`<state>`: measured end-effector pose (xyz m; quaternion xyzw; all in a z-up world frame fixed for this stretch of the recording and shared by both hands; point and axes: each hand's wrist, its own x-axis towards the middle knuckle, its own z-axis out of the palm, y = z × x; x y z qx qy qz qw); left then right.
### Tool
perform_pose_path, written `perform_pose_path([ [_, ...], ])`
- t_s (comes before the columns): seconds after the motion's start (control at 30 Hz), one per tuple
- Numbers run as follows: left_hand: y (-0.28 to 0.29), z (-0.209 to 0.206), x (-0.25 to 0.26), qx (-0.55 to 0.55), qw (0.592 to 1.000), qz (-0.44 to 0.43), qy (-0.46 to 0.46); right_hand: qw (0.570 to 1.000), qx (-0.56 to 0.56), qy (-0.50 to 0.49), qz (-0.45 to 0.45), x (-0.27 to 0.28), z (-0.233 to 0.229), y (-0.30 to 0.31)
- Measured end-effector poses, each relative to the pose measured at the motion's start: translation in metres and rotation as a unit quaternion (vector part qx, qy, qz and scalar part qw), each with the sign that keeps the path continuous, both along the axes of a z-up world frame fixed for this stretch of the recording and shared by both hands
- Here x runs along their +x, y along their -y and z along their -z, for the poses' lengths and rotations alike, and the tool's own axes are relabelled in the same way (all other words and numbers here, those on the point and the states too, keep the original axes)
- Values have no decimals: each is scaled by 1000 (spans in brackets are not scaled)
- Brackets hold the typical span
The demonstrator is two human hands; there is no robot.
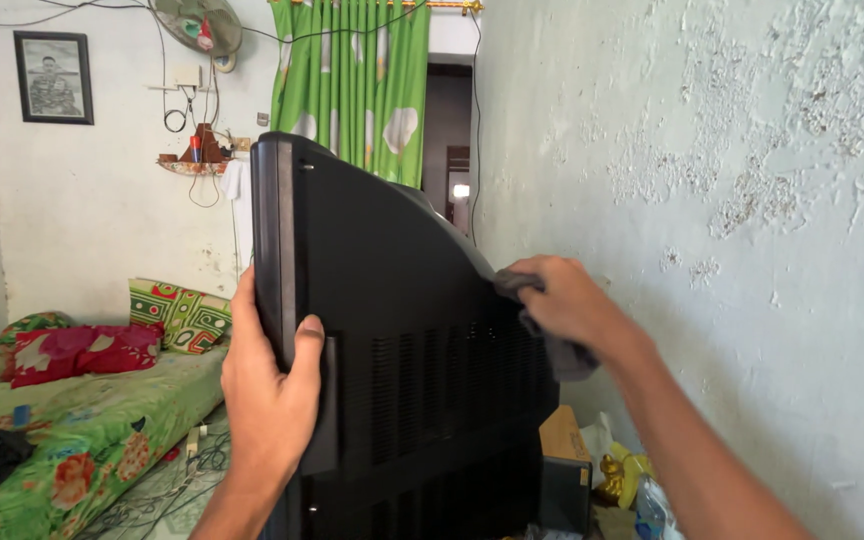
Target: The person wipes the back and side surfaces of a television with a cloth, then sprays a cleaning solution from a spray bottle and continues wiping. The person repeats spraying and wiping across different areas of the television casing.
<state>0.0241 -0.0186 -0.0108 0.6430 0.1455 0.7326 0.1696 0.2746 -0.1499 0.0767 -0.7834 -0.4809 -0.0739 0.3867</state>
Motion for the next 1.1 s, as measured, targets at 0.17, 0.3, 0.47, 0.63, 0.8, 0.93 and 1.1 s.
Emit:
perform_pose_path([
  [0.17,-2,2,1,7,1000,-12,4,930,292,195,-108,-15,69,2],
  [0.3,-2,2,3,-1,1000,-25,-1,898,419,133,-9,-29,105,-26],
  [0.47,-2,3,3,18,1000,-19,10,872,383,258,-164,-88,157,-42],
  [0.63,-2,3,2,15,1000,-16,18,894,446,36,16,-83,148,-47],
  [0.8,-2,2,1,33,999,2,32,879,403,220,-126,-96,152,-42],
  [0.93,-1,4,1,25,999,2,34,899,433,51,-39,-109,135,-48],
  [1.1,0,1,-2,25,999,29,30,895,370,199,-150,-128,134,-41],
])
